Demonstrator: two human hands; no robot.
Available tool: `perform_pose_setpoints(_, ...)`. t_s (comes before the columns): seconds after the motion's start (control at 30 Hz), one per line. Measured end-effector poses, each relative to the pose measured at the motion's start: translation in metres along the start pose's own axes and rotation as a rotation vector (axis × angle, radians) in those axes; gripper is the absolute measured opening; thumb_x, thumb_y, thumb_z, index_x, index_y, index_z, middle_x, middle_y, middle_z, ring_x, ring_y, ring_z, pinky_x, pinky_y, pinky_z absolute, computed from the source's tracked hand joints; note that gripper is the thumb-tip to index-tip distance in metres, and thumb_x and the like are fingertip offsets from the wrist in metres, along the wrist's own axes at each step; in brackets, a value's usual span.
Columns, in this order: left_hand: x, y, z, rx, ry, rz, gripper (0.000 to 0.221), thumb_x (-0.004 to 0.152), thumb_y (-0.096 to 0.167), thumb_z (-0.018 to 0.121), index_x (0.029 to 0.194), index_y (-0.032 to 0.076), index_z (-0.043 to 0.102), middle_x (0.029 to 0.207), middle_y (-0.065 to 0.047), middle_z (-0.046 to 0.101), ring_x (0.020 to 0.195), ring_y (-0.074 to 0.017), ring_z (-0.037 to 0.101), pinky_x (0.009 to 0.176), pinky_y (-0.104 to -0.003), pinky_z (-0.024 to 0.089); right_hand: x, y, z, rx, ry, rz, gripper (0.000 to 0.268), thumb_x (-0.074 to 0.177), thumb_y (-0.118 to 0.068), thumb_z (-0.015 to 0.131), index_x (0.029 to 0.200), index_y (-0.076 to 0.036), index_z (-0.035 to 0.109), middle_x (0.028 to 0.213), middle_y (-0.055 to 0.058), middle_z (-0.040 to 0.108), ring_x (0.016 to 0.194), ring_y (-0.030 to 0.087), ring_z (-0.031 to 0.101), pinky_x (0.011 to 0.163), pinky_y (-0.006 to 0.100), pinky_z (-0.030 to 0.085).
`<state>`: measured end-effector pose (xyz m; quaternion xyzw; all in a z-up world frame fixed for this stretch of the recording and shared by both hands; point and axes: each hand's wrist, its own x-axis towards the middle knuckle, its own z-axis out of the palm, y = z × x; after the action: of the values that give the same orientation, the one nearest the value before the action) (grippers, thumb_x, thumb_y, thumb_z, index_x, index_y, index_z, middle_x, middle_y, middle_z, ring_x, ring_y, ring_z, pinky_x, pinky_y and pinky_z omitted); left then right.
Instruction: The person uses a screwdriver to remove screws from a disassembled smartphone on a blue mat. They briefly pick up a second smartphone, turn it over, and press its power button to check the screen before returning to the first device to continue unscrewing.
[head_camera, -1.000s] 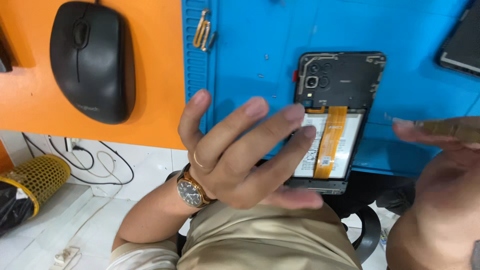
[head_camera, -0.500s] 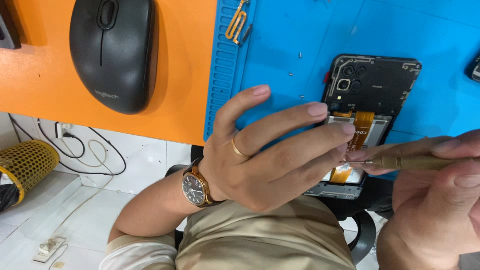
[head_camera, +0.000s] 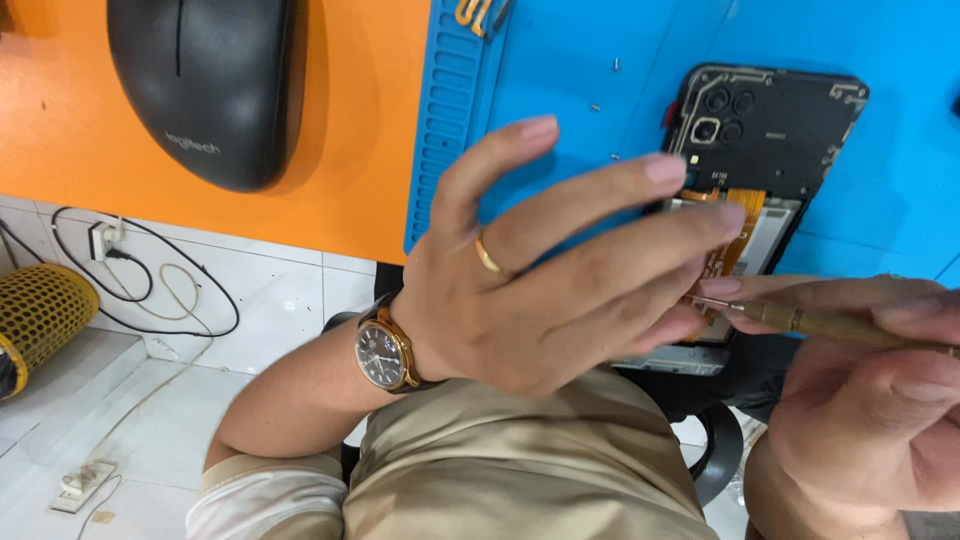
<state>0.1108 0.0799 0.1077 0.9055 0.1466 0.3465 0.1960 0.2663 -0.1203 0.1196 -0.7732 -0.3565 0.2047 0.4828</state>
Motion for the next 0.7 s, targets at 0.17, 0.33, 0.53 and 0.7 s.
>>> perform_pose_setpoints(0.17,0.007,0.001,-0.004,-0.080,-0.060,-0.028,0.041,0.121,0.024,0.048,0.115,0.015,0.087,0.142,-0.006,0.070,0.135,-0.0269,0.066,0.117,-0.055,0.041,-0.007,-0.027,-0.016,-0.314,-0.196,0.083,0.056,0.122,-0.029,0.021,0.100,0.015,0.046,0.092,0.032,0.070,0.072,0.035,0.071,0.066,0.039,0.052)
perform_pose_setpoints(0.33,0.003,0.005,-0.002,-0.054,-0.081,-0.068,0.023,0.123,0.017,0.063,0.114,0.018,0.084,0.147,-0.007,0.067,0.140,-0.0263,0.066,0.119,-0.054,0.042,-0.022,-0.072,-0.010,-0.463,-0.223,0.035,0.023,0.118,-0.006,0.053,0.117,0.009,0.036,0.108,0.031,0.077,0.104,0.039,0.084,0.082,0.031,0.051)
perform_pose_setpoints(0.53,-0.003,0.005,-0.002,0.023,-0.174,-0.034,0.020,0.131,0.023,0.068,0.117,0.021,0.082,0.158,-0.006,0.059,0.151,-0.0250,0.068,0.121,-0.054,0.047,-0.018,-0.059,-0.010,-0.394,-0.306,-0.195,0.025,0.115,-0.010,0.047,0.107,0.010,0.034,0.106,0.041,0.075,0.101,0.049,0.083,0.081,0.044,0.061)
perform_pose_setpoints(0.7,-0.011,0.005,-0.005,0.153,-0.328,0.019,0.007,0.147,0.030,0.082,0.141,0.027,0.082,0.173,-0.007,0.040,0.165,-0.0283,0.054,0.127,-0.058,0.054,-0.021,-0.037,-0.026,-0.352,-0.397,-0.341,0.026,0.111,-0.014,0.053,0.113,0.006,0.037,0.107,0.039,0.077,0.102,0.045,0.084,0.072,0.036,0.057)
